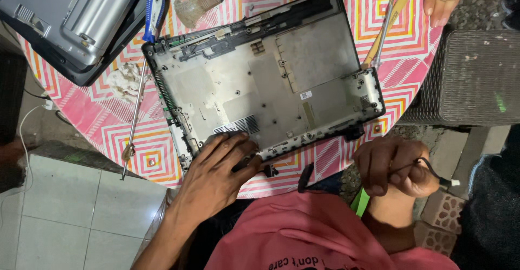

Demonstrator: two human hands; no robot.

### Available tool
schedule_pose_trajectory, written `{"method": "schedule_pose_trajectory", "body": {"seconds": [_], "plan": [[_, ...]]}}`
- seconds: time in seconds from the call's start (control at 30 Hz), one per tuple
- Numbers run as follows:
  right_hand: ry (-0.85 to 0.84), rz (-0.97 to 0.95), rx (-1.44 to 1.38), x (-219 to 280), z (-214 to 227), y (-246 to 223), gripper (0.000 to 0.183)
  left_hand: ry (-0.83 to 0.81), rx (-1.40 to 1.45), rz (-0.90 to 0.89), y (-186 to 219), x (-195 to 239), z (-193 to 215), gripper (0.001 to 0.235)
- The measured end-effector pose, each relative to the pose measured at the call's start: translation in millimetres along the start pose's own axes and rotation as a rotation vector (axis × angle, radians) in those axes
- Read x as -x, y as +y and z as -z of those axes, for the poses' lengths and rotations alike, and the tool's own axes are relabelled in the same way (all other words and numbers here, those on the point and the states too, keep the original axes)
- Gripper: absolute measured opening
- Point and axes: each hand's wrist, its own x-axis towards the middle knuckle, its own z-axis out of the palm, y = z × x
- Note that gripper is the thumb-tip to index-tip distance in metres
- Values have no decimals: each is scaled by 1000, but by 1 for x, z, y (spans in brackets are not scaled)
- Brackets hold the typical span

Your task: The person works on a disassembled laptop placed on a patterned tablecloth. They connect internal cables, flip the laptop over, and use a screwdriver to tighten screws on the bottom case. The person handles the motherboard, fan, and chassis components throughout the process.

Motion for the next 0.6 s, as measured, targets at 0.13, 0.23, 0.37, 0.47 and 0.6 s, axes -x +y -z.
{"method": "schedule_pose_trajectory", "body": {"seconds": [0.13, 0.23, 0.37, 0.47, 0.6], "plan": [[-75, -25, 12, 3, 7, 1, 24, -4, 25, 19, -1, 4, -4, 24], [-41, -13, -24, 3, 3, 4, 20, -33, -11, 28, 2, 6, -2, 27], [-100, -9, -46, -4, -2, 8, 21, 147, 254, 30, 22, -10, 5, 29], [-203, -8, -85, -17, -15, 11, 15, 211, 642, -55, 37, -22, -5, 29], [-210, 5, -144, -33, -23, -8, 4, 197, 779, -108, 46, -29, -43, 33]]}}
